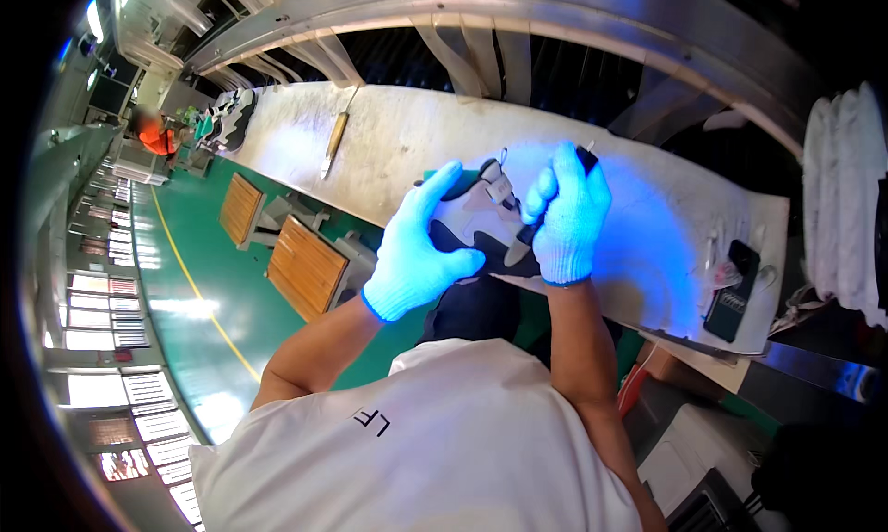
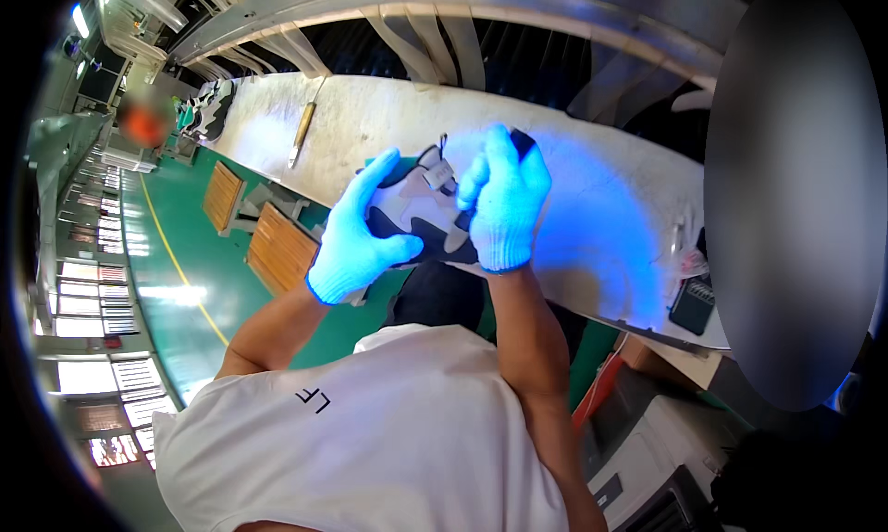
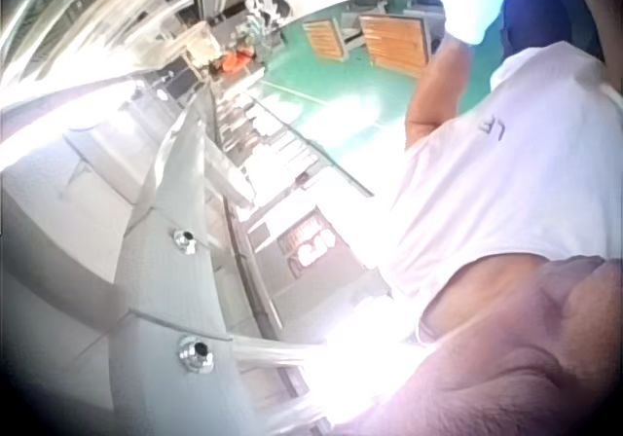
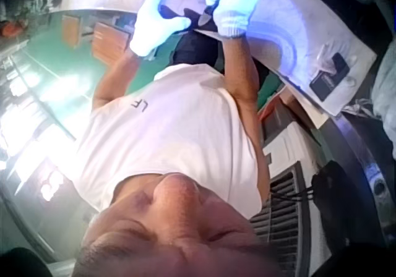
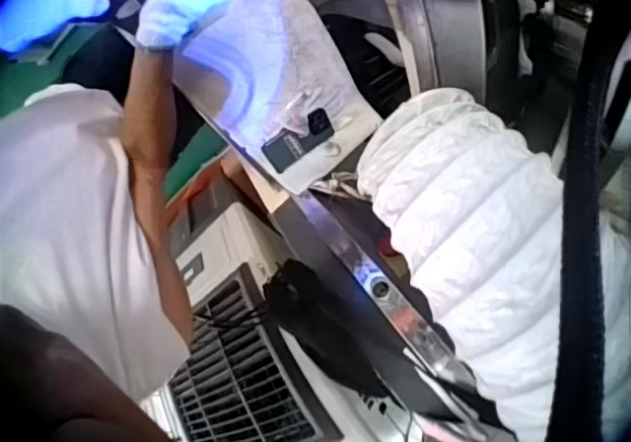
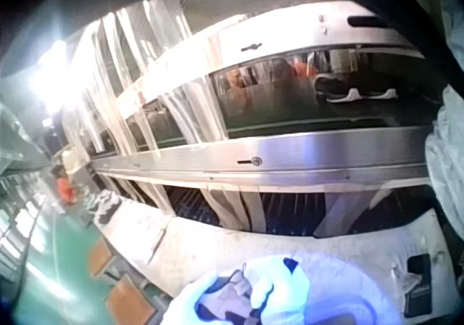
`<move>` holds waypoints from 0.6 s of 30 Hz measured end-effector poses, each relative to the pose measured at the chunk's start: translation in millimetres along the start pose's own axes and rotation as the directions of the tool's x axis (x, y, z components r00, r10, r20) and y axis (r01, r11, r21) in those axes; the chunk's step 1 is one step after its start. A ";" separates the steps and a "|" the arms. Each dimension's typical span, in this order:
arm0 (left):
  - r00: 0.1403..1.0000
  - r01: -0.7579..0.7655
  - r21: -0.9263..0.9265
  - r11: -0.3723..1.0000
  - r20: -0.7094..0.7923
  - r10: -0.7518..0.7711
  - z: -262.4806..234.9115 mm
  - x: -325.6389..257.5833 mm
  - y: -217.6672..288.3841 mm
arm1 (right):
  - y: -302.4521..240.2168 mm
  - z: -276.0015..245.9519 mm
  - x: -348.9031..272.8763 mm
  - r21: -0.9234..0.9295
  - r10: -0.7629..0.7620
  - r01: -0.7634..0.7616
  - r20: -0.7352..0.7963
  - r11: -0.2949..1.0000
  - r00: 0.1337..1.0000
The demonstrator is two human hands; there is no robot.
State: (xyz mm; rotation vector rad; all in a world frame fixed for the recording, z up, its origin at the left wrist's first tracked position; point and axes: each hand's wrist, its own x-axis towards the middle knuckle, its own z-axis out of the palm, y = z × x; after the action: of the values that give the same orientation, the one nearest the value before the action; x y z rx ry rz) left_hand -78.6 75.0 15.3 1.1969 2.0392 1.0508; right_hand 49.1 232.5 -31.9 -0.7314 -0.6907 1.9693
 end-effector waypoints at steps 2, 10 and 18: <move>0.993 -0.114 0.092 0.989 0.042 0.110 -3.3 2.7 9.3 | -8.4 0.3 3.7 -0.096 -0.034 0.028 -0.066 0.995 0.997; 0.745 -0.653 -0.130 0.746 0.065 0.664 47.8 -6.0 2.7 | -105.2 -53.4 -53.7 -0.527 -0.317 0.311 0.083 0.791 0.945; 0.560 -0.819 -0.157 0.553 -0.007 0.828 125.9 4.0 33.6 | -147.6 -92.8 -133.6 -0.699 -0.260 0.125 -0.090 0.705 0.961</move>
State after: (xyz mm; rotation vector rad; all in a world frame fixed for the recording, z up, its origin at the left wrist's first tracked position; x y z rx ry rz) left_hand 31.0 132.5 -25.6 2.1681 1.2375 1.4960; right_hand 253.6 196.9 40.1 -1.2102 -1.3608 1.3942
